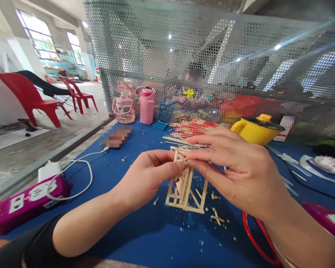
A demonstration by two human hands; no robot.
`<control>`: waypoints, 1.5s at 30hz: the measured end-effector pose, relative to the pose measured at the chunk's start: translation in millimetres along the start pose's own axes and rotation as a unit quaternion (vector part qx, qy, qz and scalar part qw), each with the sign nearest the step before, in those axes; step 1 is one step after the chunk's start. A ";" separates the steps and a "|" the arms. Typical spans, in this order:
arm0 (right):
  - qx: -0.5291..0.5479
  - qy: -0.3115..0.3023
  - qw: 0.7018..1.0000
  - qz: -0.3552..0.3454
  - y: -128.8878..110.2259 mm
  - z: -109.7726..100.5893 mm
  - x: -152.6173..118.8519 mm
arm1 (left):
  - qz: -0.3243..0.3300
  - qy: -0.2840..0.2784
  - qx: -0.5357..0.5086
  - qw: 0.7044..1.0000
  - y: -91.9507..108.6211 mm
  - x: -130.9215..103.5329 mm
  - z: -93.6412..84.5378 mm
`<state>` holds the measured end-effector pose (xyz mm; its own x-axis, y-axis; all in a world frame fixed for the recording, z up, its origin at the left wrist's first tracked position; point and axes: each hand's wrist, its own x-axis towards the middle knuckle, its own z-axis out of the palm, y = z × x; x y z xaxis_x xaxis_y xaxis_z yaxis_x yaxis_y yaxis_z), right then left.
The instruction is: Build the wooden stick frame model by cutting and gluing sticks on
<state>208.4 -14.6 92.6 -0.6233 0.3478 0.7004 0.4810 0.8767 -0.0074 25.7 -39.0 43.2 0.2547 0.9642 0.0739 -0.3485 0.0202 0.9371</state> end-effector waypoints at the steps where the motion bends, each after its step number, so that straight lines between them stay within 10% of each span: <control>1: 0.005 -0.005 1.000 0.000 -0.1 -0.5 -0.2 | 0.003 -0.003 -0.005 1.000 0.4 0.1 -0.2; 45: 0.018 0.012 0.999 0.042 -3.0 6.4 -1.4 | 0.016 -0.001 -0.014 1.000 3.4 -0.9 0.9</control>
<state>203.9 -15.6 87.0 -0.5655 0.4135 0.7136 0.5086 0.8560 -0.0930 25.1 -40.0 46.6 0.2438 0.9642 0.1047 -0.3810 -0.0040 0.9245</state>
